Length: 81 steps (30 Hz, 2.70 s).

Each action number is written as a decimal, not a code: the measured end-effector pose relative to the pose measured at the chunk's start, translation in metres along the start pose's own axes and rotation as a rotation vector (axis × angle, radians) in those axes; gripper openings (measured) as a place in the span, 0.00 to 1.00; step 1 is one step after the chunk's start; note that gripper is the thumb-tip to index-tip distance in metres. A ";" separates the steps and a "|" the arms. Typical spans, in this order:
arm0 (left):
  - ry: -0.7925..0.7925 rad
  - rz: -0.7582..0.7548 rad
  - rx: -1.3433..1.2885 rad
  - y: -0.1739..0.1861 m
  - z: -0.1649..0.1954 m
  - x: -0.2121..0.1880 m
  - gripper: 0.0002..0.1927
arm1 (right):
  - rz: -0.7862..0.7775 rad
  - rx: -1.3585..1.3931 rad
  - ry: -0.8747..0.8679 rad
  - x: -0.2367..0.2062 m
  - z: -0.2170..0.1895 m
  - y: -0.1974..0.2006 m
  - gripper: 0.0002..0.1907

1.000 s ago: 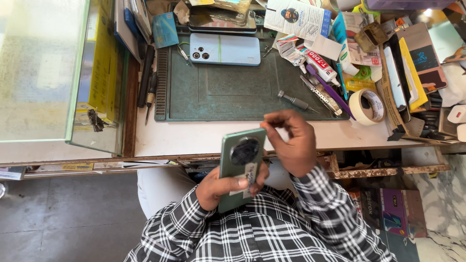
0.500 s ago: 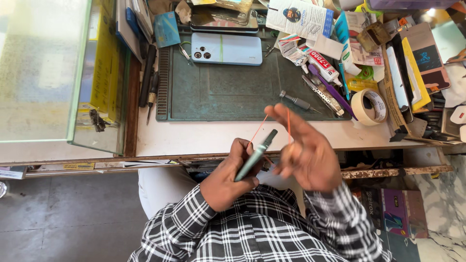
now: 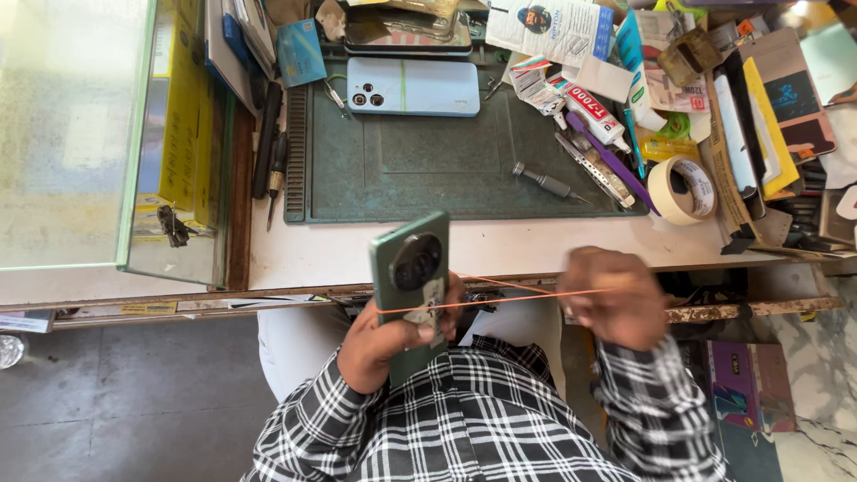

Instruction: The person works on a disassembled smartphone at a cluttered repair bench. They apply adhesive tape to the battery area, use a syringe-like tool to dispense liquid into the chassis, and then handle a second phone, wrapping an orange rubber band around it.

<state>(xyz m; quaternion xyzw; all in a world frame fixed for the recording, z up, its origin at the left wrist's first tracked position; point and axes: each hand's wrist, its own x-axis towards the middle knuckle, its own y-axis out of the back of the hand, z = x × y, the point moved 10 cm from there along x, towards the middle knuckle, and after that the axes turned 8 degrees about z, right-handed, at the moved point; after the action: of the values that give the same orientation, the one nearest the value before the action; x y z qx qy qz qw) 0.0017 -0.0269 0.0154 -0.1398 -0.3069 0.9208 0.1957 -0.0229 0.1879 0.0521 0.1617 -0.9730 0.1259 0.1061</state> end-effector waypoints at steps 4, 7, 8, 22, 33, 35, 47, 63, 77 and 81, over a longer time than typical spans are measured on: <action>-0.079 -0.031 -0.048 -0.012 0.009 -0.002 0.30 | 0.117 0.799 -0.111 -0.014 0.003 0.014 0.31; -0.176 -0.124 0.001 -0.035 0.022 -0.010 0.37 | 0.247 1.157 -0.233 -0.010 0.001 0.007 0.50; -0.247 -0.181 0.150 -0.045 0.029 -0.012 0.36 | 0.184 1.025 -0.284 -0.005 -0.004 -0.005 0.53; -0.385 0.110 1.299 -0.049 0.051 -0.005 0.37 | -0.440 -0.841 0.172 -0.017 -0.071 -0.151 0.23; -0.156 0.072 0.828 -0.032 0.030 0.006 0.33 | 0.018 -0.886 0.284 -0.007 -0.064 -0.119 0.15; -0.125 0.023 0.749 -0.034 0.021 0.007 0.30 | 0.064 -0.864 0.303 -0.004 -0.058 -0.118 0.16; 0.167 0.013 0.331 -0.009 -0.030 0.007 0.31 | 0.059 -0.853 0.326 0.002 -0.040 -0.118 0.12; 0.227 -0.072 0.067 -0.009 -0.036 0.004 0.26 | 0.107 -0.783 0.185 0.004 -0.014 -0.086 0.10; 0.067 -0.145 -0.169 0.000 -0.054 0.002 0.38 | 0.154 -0.674 0.046 0.008 0.005 -0.069 0.08; 0.142 -0.083 -0.199 0.005 -0.068 0.000 0.40 | 0.170 -0.635 0.016 0.010 0.010 -0.070 0.07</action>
<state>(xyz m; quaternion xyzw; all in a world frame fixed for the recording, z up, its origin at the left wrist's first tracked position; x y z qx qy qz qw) 0.0261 0.0043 -0.0400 -0.2106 -0.3878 0.8648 0.2398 -0.0096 0.1184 0.0602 0.0378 -0.9728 -0.1742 0.1479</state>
